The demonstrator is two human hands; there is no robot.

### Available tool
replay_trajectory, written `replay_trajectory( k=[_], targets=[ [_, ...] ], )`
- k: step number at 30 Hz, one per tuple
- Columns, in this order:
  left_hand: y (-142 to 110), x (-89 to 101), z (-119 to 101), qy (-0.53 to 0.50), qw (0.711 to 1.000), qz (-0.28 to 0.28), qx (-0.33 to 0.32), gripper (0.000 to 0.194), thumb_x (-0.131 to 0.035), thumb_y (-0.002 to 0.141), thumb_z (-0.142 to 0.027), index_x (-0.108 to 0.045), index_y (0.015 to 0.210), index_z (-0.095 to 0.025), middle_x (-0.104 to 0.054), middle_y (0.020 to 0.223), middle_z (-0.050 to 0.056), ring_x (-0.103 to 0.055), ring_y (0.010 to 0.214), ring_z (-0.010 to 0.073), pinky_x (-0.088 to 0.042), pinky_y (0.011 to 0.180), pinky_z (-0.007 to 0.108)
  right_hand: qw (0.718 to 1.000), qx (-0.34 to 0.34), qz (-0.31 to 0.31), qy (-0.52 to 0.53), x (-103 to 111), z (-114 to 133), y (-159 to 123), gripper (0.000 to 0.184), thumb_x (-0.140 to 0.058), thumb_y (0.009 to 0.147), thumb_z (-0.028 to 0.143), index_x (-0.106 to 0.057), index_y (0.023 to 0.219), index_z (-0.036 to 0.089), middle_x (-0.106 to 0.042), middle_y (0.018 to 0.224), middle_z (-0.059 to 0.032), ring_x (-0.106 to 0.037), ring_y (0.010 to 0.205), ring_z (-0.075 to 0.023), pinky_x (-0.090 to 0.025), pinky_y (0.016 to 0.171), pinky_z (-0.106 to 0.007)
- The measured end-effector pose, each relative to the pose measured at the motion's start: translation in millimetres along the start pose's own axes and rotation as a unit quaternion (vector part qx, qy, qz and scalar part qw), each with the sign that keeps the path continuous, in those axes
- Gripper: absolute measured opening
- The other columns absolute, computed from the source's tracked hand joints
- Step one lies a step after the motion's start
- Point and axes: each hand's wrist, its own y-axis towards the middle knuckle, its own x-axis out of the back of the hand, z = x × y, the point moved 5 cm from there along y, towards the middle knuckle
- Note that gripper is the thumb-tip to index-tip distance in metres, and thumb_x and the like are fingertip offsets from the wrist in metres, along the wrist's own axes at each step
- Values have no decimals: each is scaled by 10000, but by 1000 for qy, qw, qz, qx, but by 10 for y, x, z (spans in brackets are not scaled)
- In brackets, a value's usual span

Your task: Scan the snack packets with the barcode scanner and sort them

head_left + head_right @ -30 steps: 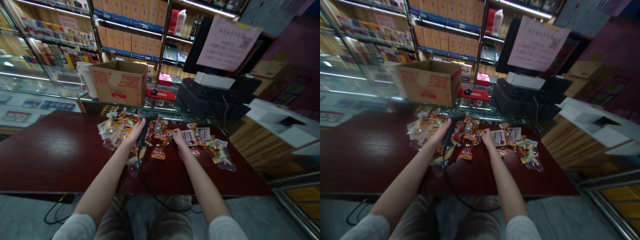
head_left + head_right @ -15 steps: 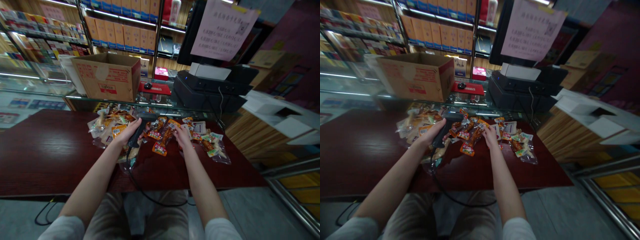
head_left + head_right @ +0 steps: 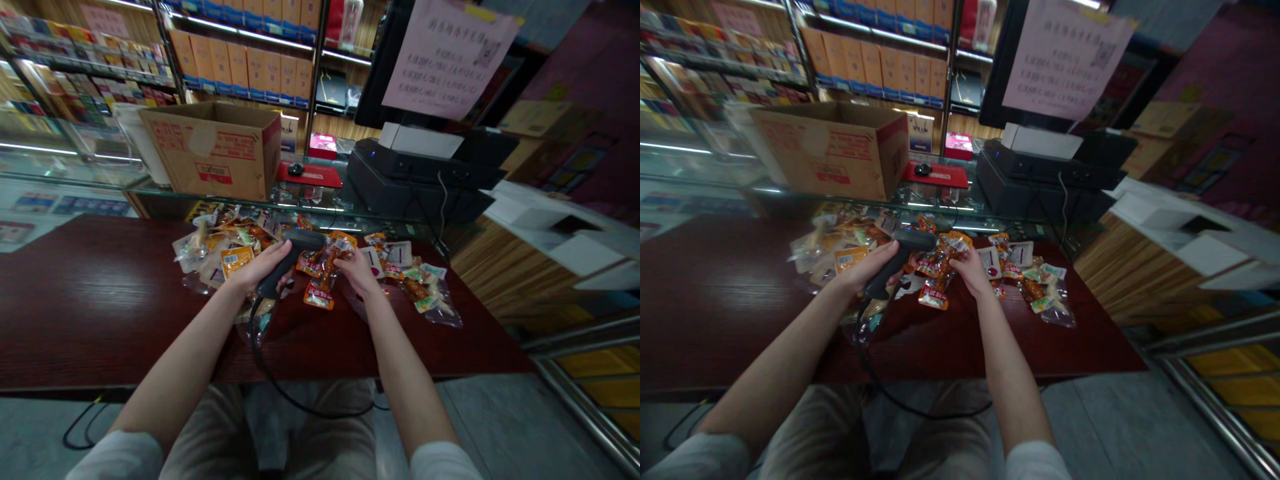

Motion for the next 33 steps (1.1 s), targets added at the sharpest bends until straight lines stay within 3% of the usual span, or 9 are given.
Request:
replay_trajectory(
  k=[8,21,24,26,29,33],
  targets=[
    [13,-13,-8,-7,1000,-1,-9,689,-605,751,-752,-581,1020,-117,-548,479,-5,-493,358,103,-349,332,175,999,17,25,-46,-59,-8,20,371,-798,582,251,-702,936,195,-755,947,-41,-703,943,-221,-499,1001,-414],
    [-5,-27,-1,-13,1000,0,1,663,-623,737,-748,-554,993,-140,-536,488,-23,-487,371,92,-361,347,163,999,22,21,-44,-25,-63,27,453,-830,577,272,-667,995,202,-754,1050,-63,-697,1015,-229,-500,1011,-448],
    [6,-15,-8,-12,1000,-3,-4,676,-625,726,-758,-580,965,-128,-539,502,-16,-484,375,90,-362,340,168,997,35,4,-69,62,-98,88,436,-787,605,297,-642,1003,194,-746,1024,-68,-696,985,-233,-509,985,-454],
    [14,-3,-30,-17,1000,-6,-15,673,-634,721,-754,-603,937,-117,-532,510,-16,-477,380,85,-364,338,170,992,50,-42,-108,224,-80,147,441,-745,625,316,-609,1025,189,-733,1006,-74,-694,955,-238,-524,948,-457],
    [23,30,-69,-30,999,-21,-33,649,-644,737,-728,-625,924,-107,-522,512,-18,-461,376,80,-361,335,176,952,79,-175,-239,609,52,187,557,-677,661,298,-512,1175,164,-697,1056,-120,-674,974,-265,-526,919,-471],
    [28,73,-100,-52,997,-37,-54,628,-643,776,-683,-628,1006,-99,-612,617,23,-476,390,83,-375,343,194,836,87,-313,-442,996,286,89,706,-565,765,259,-307,1384,36,-546,1295,-294,-564,1194,-357,-423,1021,-538]
  ],
)
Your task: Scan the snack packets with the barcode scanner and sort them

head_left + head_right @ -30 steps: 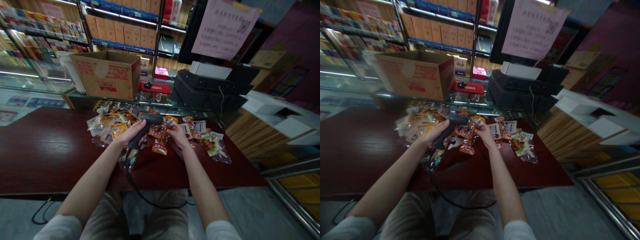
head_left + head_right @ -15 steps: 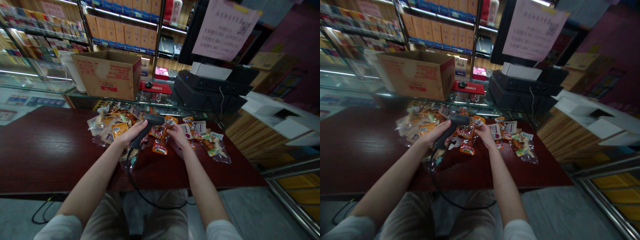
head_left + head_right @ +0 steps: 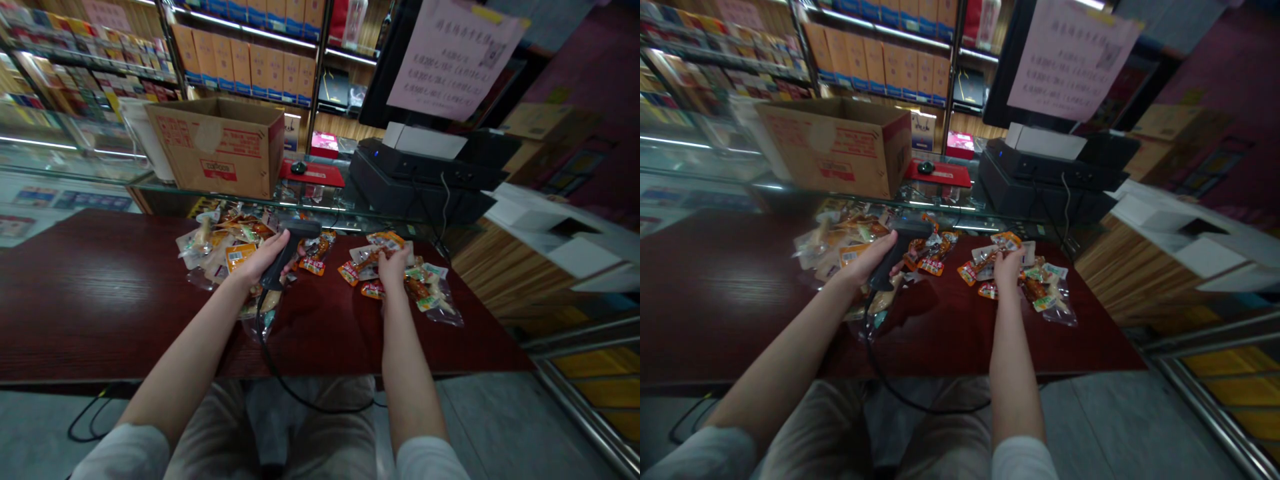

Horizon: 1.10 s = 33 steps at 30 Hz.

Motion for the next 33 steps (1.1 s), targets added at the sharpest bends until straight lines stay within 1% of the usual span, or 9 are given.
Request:
replay_trajectory(
  k=[4,7,10,14,17,20,22,27,33],
  targets=[
    [-2,20,-1,2,1000,-7,-7,630,-630,802,-663,-622,1070,-93,-661,724,58,-492,413,80,-373,351,194,982,9,-63,-176,154,40,-88,874,-568,814,386,-167,1488,0,-216,1538,-355,-243,1429,-452,-213,1119,-642],
    [-1,29,11,11,1000,-2,-2,630,-605,816,-671,-641,1044,-85,-621,649,37,-483,407,82,-359,353,191,970,34,9,-240,23,135,-219,878,-592,808,530,-273,1500,94,-133,1589,-288,-134,1452,-473,-147,1119,-672],
    [7,39,29,14,1000,8,3,639,-593,812,-690,-656,1004,-83,-555,558,8,-470,398,86,-354,354,188,957,49,90,-271,-113,185,-312,759,-604,799,579,-450,1416,164,-176,1587,-236,-122,1454,-469,-143,1114,-662],
    [20,53,41,8,1000,7,-2,632,-604,807,-685,-645,1021,-91,-616,646,34,-476,410,80,-374,360,194,954,76,65,-282,-62,250,-303,728,-656,790,508,-462,1403,166,-221,1557,-249,-172,1432,-452,-186,1086,-647],
    [18,45,34,-2,1000,-1,-5,621,-614,813,-665,-624,1060,-96,-644,702,41,-482,423,79,-389,367,200,953,93,27,-289,12,313,-279,557,-649,816,423,-558,1314,191,-409,1436,-234,-327,1327,-436,-257,1022,-630],
    [11,21,21,0,1000,-3,0,608,-592,836,-656,-623,1047,-86,-616,641,25,-476,414,82,-383,367,199,942,121,83,-301,-58,371,-314,290,-549,886,322,-693,1106,199,-591,1211,-191,-468,1170,-376,-317,966,-558],
    [6,10,11,3,1000,-4,1,601,-578,846,-654,-626,1032,-84,-610,627,24,-474,408,81,-376,363,198,932,143,120,-311,-127,413,-369,297,-492,924,329,-725,1040,188,-628,1157,-181,-497,1135,-352,-323,968,-529],
    [3,12,10,10,1000,0,7,625,-577,833,-676,-628,1032,-86,-576,568,1,-471,389,83,-359,355,195,920,207,109,-313,-213,506,-498,482,-614,851,494,-652,1239,212,-566,1367,-165,-415,1290,-371,-209,1078,-589],
    [-7,7,-11,13,1000,-7,7,610,-562,854,-660,-608,1067,-90,-546,522,-24,-463,372,83,-364,360,196,899,233,166,-333,-292,482,-534,297,-576,796,143,-708,1047,230,-641,1305,-85,-396,1371,-319,5,1143,-656]
  ],
)
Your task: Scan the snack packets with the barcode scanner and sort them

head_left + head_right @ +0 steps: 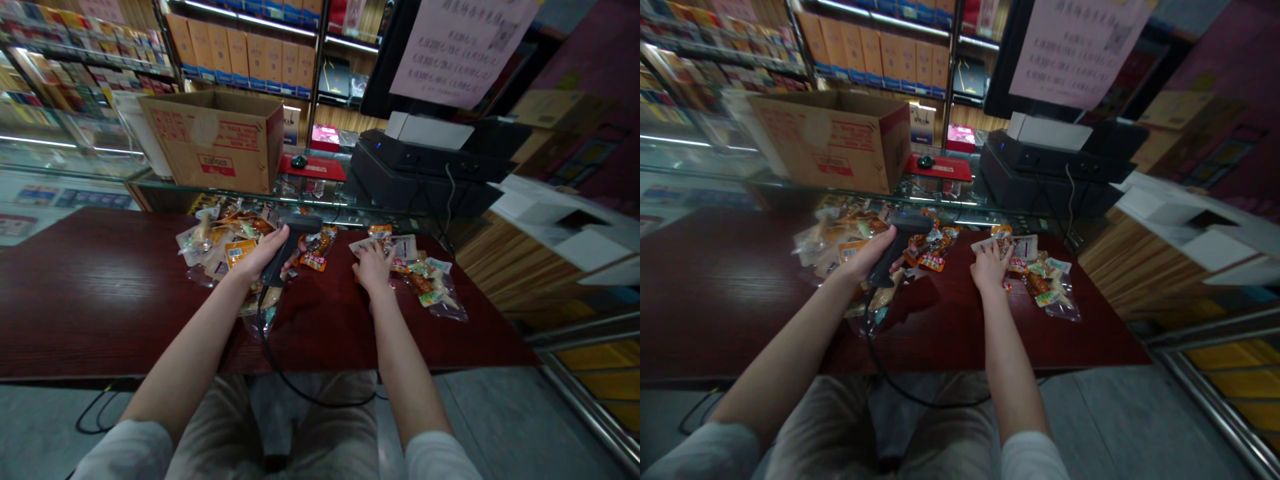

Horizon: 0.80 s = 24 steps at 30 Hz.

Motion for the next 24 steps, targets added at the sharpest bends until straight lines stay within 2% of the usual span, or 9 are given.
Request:
replay_trajectory(
  k=[3,5,8,11,15,19,22,24],
  targets=[
    [-8,-14,-11,-4,1000,0,4,612,-558,858,-658,-600,1089,-94,-516,498,-41,-470,375,89,-366,363,194,998,40,-30,34,81,130,11,388,-494,803,68,-690,1102,220,-638,1309,-83,-440,1355,-282,13,1177,-609],
    [-9,-13,-7,-4,1000,0,6,619,-563,851,-664,-607,1083,-92,-515,497,-37,-469,376,91,-361,362,196,995,63,-12,81,79,280,9,378,-458,863,113,-667,1159,221,-652,1276,-86,-515,1279,-261,-75,1192,-557],
    [-3,-4,10,2,1000,7,8,640,-570,828,-690,-628,1036,-87,-531,502,-17,-463,378,91,-349,357,198,987,66,53,134,-26,512,-19,414,-447,957,344,-564,1338,232,-682,1165,-111,-587,1139,-271,-259,1128,-499],
    [6,14,22,6,1000,5,5,645,-583,808,-706,-640,991,-90,-547,514,-2,-459,382,89,-347,357,197,987,54,94,122,-130,643,-51,501,-446,951,532,-543,1374,282,-645,1187,-138,-557,1143,-318,-318,1050,-511],
    [21,38,37,5,1000,1,-4,646,-601,788,-713,-647,971,-96,-561,544,4,-461,387,88,-351,353,199,986,11,105,130,-154,598,-33,473,-423,940,607,-640,1188,267,-636,1141,-129,-558,1135,-308,-319,1036,-501],
    [22,39,47,17,1000,12,-8,646,-566,803,-726,-653,956,-104,-535,515,-5,-461,380,94,-351,353,202,983,-28,116,139,-159,492,4,448,-546,857,640,-641,946,211,-661,1015,-122,-597,1052,-301,-375,987,-464],
    [5,16,29,13,1000,14,-1,655,-563,811,-719,-643,999,-97,-525,500,-13,-457,380,95,-337,352,202,981,-44,109,153,-185,442,17,434,-651,798,562,-604,1013,188,-665,1051,-136,-605,1067,-303,-406,963,-439],
    [-8,-2,8,5,1000,11,1,656,-573,816,-705,-632,1032,-89,-533,512,-14,-459,387,94,-336,356,202,979,-51,93,174,-207,409,30,549,-710,745,490,-543,1160,170,-660,1115,-143,-607,1093,-304,-409,974,-443]
  ],
)
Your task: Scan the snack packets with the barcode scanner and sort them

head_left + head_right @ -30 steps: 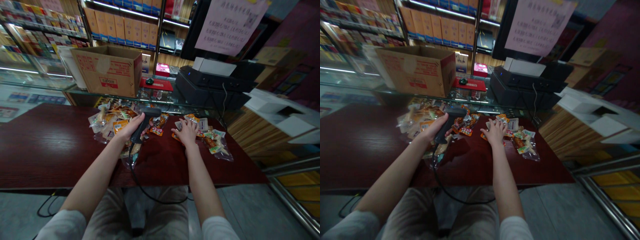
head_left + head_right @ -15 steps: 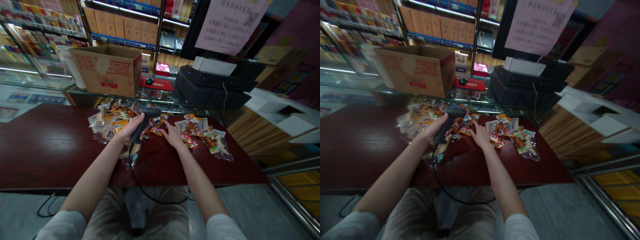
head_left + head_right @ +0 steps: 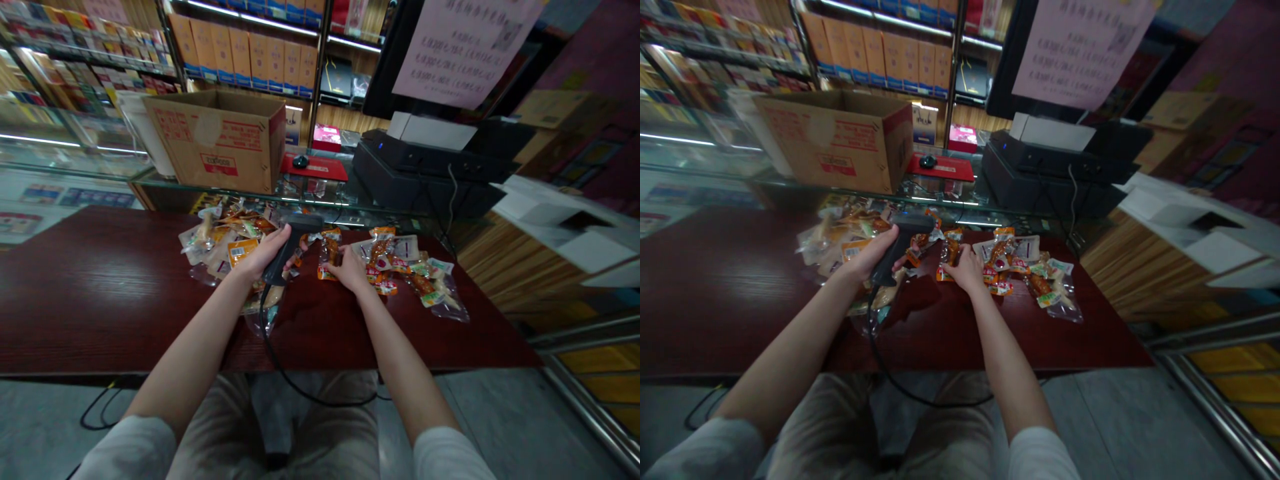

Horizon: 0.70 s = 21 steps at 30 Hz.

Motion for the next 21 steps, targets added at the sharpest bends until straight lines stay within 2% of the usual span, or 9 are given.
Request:
replay_trajectory(
  k=[2,6,11,14,17,21],
  targets=[
    [-7,-17,-17,-7,1000,0,-1,651,-587,816,-691,-622,1054,-86,-538,520,-16,-464,396,96,-348,364,204,1000,-6,-2,29,-25,-55,28,660,-747,683,405,-489,1238,157,-665,1123,-136,-614,1087,-304,-415,979,-451],
    [-6,-22,-22,-13,1000,-3,-2,642,-600,817,-676,-615,1082,-92,-529,507,-23,-472,402,105,-358,374,208,991,-29,3,133,-101,-201,102,719,-706,612,264,-450,1275,149,-665,1075,-100,-638,986,-271,-465,918,-416],
    [-5,-8,-7,1,1000,2,4,683,-582,799,-719,-641,1030,-79,-520,488,-15,-466,384,100,-338,366,206,968,-14,-26,249,-139,-273,174,552,-656,574,252,-510,1101,183,-625,939,-34,-626,882,-228,-496,847,-381],
    [1,7,8,12,1000,8,8,706,-583,777,-744,-652,1002,-78,-510,471,-14,-465,378,100,-342,365,202,944,-1,-30,328,-100,-246,180,495,-660,546,242,-469,1002,211,-607,901,-10,-625,866,-213,-503,824,-361],
    [13,27,23,15,1000,2,10,708,-592,759,-755,-659,973,-83,-516,471,-8,-464,376,98,-349,365,200,921,2,-13,388,-48,-200,157,472,-658,521,219,-408,921,244,-617,899,5,-638,881,-209,-515,809,-349],
    [23,32,24,10,1000,-6,5,685,-590,761,-754,-662,935,-96,-524,477,-4,-461,376,93,-345,363,196,893,-13,41,448,-43,-146,110,459,-630,536,224,-335,884,270,-655,886,22,-670,854,-207,-545,753,-355]
  ],
)
